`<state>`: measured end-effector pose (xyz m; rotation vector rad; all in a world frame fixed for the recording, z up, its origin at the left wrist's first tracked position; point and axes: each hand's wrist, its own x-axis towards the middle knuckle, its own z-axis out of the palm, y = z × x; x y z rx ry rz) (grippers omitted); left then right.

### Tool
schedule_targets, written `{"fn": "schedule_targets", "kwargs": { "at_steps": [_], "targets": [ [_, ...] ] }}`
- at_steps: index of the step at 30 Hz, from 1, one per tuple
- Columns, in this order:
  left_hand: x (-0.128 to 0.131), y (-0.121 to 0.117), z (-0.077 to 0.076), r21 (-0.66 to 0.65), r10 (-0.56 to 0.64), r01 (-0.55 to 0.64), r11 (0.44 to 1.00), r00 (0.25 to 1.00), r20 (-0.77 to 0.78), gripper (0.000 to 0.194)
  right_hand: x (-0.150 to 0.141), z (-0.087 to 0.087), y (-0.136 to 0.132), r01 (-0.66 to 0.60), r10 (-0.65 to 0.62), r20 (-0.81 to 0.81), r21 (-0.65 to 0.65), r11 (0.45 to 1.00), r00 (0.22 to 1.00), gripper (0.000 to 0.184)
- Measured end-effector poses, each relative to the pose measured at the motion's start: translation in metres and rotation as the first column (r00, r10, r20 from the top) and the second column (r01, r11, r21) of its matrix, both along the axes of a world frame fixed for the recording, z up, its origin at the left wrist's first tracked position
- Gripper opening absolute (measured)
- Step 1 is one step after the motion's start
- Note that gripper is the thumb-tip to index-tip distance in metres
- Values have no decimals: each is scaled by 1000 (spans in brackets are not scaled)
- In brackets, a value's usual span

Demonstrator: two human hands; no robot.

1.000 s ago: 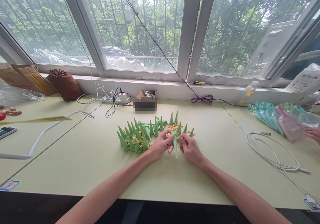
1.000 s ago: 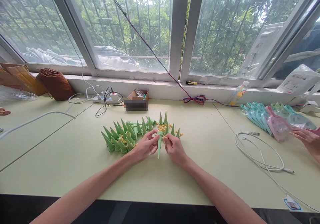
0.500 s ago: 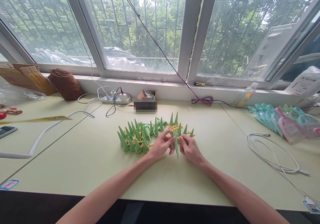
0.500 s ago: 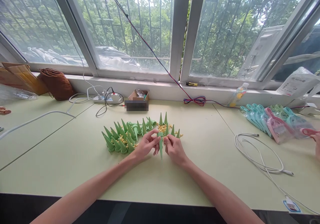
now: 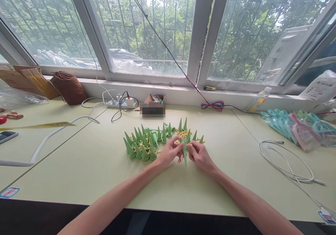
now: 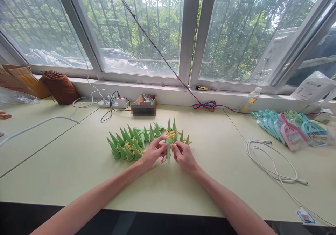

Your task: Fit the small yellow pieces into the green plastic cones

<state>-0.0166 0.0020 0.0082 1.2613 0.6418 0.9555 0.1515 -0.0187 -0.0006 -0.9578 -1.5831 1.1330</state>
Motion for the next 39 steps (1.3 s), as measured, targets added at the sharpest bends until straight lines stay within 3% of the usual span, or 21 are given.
{"fn": "schedule_targets", "kwargs": {
  "at_steps": [3,5,9,12,15,18,23,25,33,39],
  "targets": [
    [-1,3,-2,-150,-71,82,985,995,76,39,2,-6,2,11,-14,50,47,999,999,38],
    [-2,4,-3,-163,-87,101,981,992,88,40,2,-8,2,25,-28,65,61,998,997,38],
    [-3,3,-3,24,-46,47,999,999,-21,34,1,-6,1,37,-40,54,49,998,998,39],
    [-3,0,-2,194,38,-15,981,993,-111,30,0,-2,0,20,-20,16,1,1000,1000,39],
    [-3,-1,-3,247,88,-53,968,987,-134,29,-1,1,-1,2,-2,-12,-30,1000,1000,39],
    [-3,1,-3,188,45,-23,982,993,-112,32,-1,0,-1,4,-5,-13,-28,1000,1000,40],
    [-5,7,-4,-79,-95,95,992,996,5,39,0,-5,2,21,-21,40,5,1000,999,39],
    [-5,8,-5,-106,-116,118,987,993,28,39,0,-6,2,25,-25,49,8,1000,998,38],
    [-5,6,-2,135,-57,69,988,995,-86,32,-1,-5,2,14,-14,-7,-45,999,1000,39],
    [-6,7,-3,146,-39,55,988,993,-110,33,-2,-3,2,16,-19,-49,-62,998,999,39]
  ]
}}
